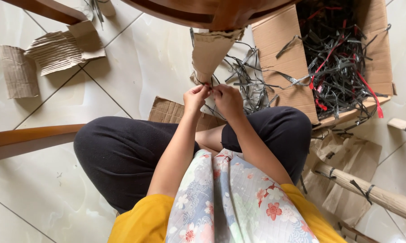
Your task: Wrapping wooden chair legs with protective cardboard and securing them with ties
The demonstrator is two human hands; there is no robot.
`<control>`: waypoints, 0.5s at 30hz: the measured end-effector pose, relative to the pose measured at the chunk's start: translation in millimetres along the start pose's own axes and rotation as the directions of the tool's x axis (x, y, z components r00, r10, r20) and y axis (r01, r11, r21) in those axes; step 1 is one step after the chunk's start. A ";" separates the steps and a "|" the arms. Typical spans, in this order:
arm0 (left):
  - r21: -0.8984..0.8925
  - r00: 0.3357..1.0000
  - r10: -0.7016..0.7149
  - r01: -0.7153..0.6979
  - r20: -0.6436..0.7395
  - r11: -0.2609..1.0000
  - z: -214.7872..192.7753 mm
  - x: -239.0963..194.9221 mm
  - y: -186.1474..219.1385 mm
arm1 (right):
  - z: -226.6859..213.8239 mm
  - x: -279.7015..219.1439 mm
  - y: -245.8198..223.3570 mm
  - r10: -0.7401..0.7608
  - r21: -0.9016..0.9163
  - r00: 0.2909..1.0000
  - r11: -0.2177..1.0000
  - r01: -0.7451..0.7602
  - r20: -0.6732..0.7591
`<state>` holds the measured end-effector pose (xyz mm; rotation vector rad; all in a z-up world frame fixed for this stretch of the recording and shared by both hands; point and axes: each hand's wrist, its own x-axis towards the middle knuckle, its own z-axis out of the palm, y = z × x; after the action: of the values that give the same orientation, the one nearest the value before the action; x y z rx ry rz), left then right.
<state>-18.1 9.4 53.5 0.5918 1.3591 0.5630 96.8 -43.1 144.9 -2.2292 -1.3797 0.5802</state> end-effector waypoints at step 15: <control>-0.124 0.996 0.085 -0.082 0.016 0.989 8.1 -8.0 13.8 | 20.6 9.2 17.6 0.051 0.102 0.972 0.992 -0.076 0.228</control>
<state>-11.5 13.5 69.6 0.5541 1.2742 0.7014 101.5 -38.5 117.0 -2.1782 -1.3498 0.9344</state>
